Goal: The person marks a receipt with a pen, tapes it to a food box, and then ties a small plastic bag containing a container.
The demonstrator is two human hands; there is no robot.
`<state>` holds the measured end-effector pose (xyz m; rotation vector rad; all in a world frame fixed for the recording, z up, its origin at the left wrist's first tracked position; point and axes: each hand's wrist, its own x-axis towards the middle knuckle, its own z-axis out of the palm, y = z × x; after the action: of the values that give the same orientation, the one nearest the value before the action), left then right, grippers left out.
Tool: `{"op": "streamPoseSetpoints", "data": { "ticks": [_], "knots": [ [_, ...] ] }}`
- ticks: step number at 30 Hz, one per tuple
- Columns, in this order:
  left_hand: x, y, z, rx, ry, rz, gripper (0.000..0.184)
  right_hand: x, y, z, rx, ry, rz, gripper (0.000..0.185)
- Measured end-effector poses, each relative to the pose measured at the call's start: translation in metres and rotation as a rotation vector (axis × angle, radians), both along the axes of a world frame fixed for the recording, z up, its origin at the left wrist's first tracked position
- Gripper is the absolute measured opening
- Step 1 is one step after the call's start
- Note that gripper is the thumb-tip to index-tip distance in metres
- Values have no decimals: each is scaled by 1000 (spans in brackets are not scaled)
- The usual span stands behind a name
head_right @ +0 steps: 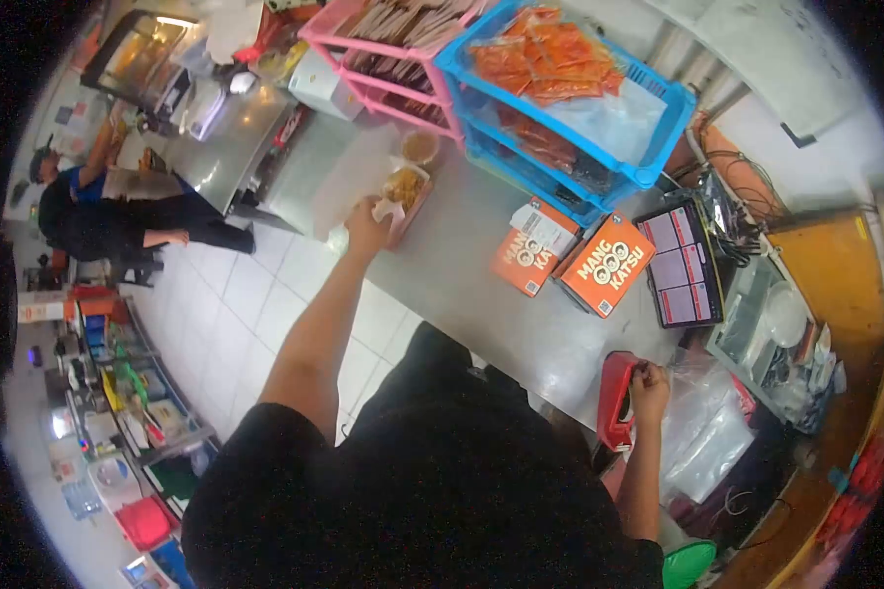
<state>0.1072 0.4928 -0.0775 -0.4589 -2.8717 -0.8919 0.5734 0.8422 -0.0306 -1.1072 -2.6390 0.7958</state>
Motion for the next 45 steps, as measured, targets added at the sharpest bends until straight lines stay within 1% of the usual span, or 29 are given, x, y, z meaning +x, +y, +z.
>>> {"op": "streamPoseSetpoints", "data": {
  "ticks": [1,2,4,5,7,8,9,10,11,13,15,17,19,21,22,23,24,25,26,27,30,32,36,38,39,41,42,44,45],
  "knots": [
    [-4,1,4,-93,-40,-75,46,-2,-5,-3,-172,183,-53,11],
    [-5,1,0,-91,-50,-72,46,0,-2,-4,-171,173,-50,11],
    [-11,2,-5,-150,-54,-111,43,11,1,-9,-198,-34,-45,9],
    [-16,2,-5,-156,-56,-128,43,11,1,-6,-204,-35,-62,9],
    [-21,-2,-6,-55,-211,-145,43,8,4,12,-194,112,-190,15],
    [-27,-4,-9,-56,-217,-161,43,11,10,20,-163,163,-271,14],
    [-33,-7,-15,153,-345,-153,42,14,12,33,-130,211,-355,14],
    [-37,-10,-20,356,-481,-147,41,-2,-2,60,-4,265,-330,14],
    [-32,-8,-6,344,-504,-170,41,-27,-19,92,121,309,-305,16],
    [-10,5,64,618,-821,-273,43,-69,-52,130,181,276,-89,20],
    [15,13,96,551,-855,-385,37,-124,-92,134,109,318,46,18],
    [36,22,111,327,-801,-569,37,-176,-128,104,25,333,181,20],
    [48,29,128,333,-861,-654,39,-226,-161,84,-52,334,170,20],
    [55,27,126,332,-929,-734,41,-252,-184,67,-537,325,3,18],
    [54,25,121,442,-878,-810,44,-259,-194,69,-535,326,-8,18],
    [50,22,119,547,-822,-887,47,-268,-203,74,-658,283,-4,18],
    [44,16,119,536,-823,-900,47,-273,-209,76,-780,242,1,20],
    [40,10,120,424,-759,-951,50,-272,-213,67,-889,263,-53,21],
    [37,4,121,317,-695,-1000,53,-272,-218,61,-886,271,-66,21],
    [36,-1,118,315,-698,-1016,53,-271,-223,57,-905,271,-71,19],
    [41,-13,106,417,-734,-1039,57,-275,-233,58,-952,371,-102,15],
    [45,-15,102,512,-453,-837,54,-276,-234,52,-1011,327,-198,14],
    [42,-22,90,451,-497,-747,43,-281,-240,52,-976,388,-237,10],
    [42,-25,88,498,-515,-913,34,-279,-239,43,-926,327,-222,10],
    [45,-25,86,493,-521,-912,34,-279,-241,41,-932,325,-226,10],
    [51,-22,81,598,-756,-839,31,-281,-243,38,-879,336,-140,11],
    [50,-22,71,594,-757,-841,31,-282,-245,38,-880,339,-143,11],
    [48,-20,53,338,-455,-968,35,-288,-251,39,-790,544,-148,10],
    [47,-21,50,335,-457,-972,35,-289,-252,44,-791,545,-154,10]
  ]
}}
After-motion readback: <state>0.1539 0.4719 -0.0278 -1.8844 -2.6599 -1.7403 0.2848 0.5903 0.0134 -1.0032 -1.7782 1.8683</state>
